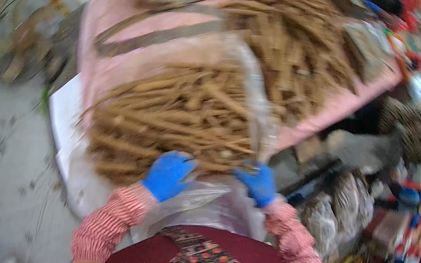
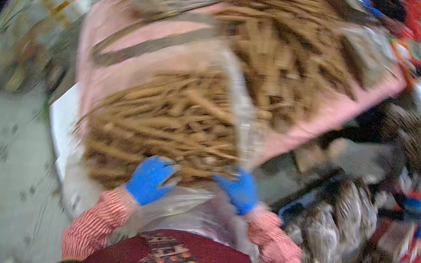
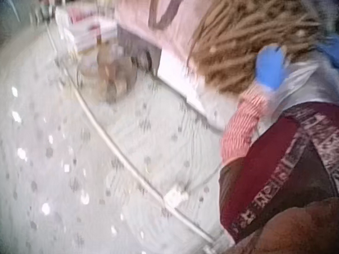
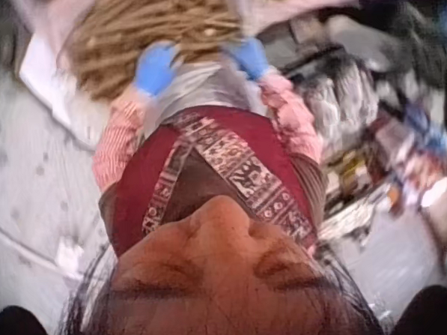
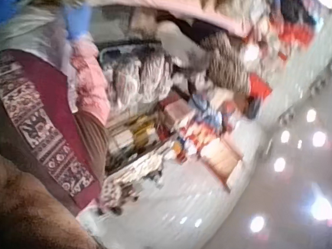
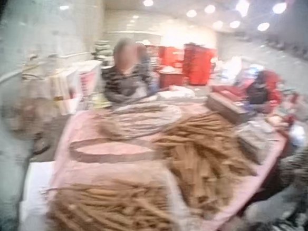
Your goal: The person trims the ends of long root vegetables using a small knife. They pick up each root, cut off the tips, and place the trimmed pieces into a white basket. The process is repeated continuously throughout the clip.
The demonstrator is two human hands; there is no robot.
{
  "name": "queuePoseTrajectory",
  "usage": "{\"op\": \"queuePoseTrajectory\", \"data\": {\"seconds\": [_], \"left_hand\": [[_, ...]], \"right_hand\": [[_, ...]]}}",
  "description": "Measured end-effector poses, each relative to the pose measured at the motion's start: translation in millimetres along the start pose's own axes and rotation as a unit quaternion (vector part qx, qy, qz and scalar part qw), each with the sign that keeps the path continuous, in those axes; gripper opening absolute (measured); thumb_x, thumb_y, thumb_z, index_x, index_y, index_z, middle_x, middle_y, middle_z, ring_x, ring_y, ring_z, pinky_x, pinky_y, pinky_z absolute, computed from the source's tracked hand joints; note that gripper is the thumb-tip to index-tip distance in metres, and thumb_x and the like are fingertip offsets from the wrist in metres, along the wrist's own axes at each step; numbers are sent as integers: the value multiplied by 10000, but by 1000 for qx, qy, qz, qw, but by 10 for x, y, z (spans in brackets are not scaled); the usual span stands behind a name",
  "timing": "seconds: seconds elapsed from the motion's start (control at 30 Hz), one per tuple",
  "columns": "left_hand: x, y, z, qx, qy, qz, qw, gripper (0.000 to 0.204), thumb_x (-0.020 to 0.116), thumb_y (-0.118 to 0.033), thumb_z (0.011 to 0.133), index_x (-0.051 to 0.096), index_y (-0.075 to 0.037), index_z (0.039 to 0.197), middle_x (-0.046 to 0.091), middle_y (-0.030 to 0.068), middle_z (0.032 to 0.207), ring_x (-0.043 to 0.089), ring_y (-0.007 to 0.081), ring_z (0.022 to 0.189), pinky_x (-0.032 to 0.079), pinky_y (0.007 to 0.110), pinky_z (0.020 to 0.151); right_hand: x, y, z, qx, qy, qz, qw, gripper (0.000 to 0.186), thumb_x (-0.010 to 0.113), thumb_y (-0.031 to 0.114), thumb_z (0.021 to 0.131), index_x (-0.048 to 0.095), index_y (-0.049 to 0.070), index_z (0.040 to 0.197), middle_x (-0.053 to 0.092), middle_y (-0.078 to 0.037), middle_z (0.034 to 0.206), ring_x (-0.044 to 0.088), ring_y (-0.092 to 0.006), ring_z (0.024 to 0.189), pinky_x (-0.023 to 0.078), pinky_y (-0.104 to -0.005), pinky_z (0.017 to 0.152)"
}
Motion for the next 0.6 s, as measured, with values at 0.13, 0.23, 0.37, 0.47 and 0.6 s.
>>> {"op": "queuePoseTrajectory", "data": {"seconds": [0.13, 0.23, 0.37, 0.47, 0.6], "left_hand": [[137, 21, 88, 25, -37, 6, 999, 320, 690, -201, 787, 646, -72, 1077, 604, 159, 1018, 562, 340, 941, 455, 446, 812], [132, 338, -314, 16, -85, 39, 995, 399, 657, -154, 806, 586, -4, 1169, 592, 211, 1058, 547, 392, 1005, 438, 463, 883], [-359, 106, -73, -41, -37, 55, 997, 448, 584, -302, 907, 552, 47, 1185, 615, 271, 1070, 601, 415, 971, 475, 441, 831], [-529, -80, 87, -85, -16, -25, 996, 464, 567, -308, 921, 545, 55, 1210, 602, 285, 1118, 583, 424, 1021, 462, 439, 865], [-574, -1, 55, -90, -12, -66, 994, 513, 559, -328, 928, 516, 40, 1283, 577, 281, 1202, 565, 404, 1100, 443, 407, 927]], "right_hand": [[129, -467, 81, -31, -70, 12, 997, 669, 767, 373, 759, 533, -49, 1223, 638, -222, 1110, 622, -278, 1013, 509, -368, 857], [395, -321, 79, -40, -175, 167, 969, 602, 772, 356, 746, 582, -45, 1153, 655, -216, 1020, 628, -274, 982, 507, -382, 844], [511, 390, 116, -129, -138, 200, 961, 657, 738, 396, 767, 525, -61, 1188, 652, -179, 1017, 626, -253, 943, 501, -372, 836], [522, 510, 254, -136, -155, 277, 938, 711, 723, 434, 785, 501, -91, 1209, 641, -197, 1030, 616, -268, 970, 489, -366, 838], [561, 576, 196, -92, -144, 285, 943, 531, 732, 284, 821, 529, -47, 1183, 668, -134, 1004, 627, -184, 913, 507, -325, 789]]}}
Point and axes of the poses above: each hand's wrist, its own z-axis towards the middle knuckle, its own x-axis out of the palm, y = z × x, the point moved 8 cm from there along z, towards the middle knuckle
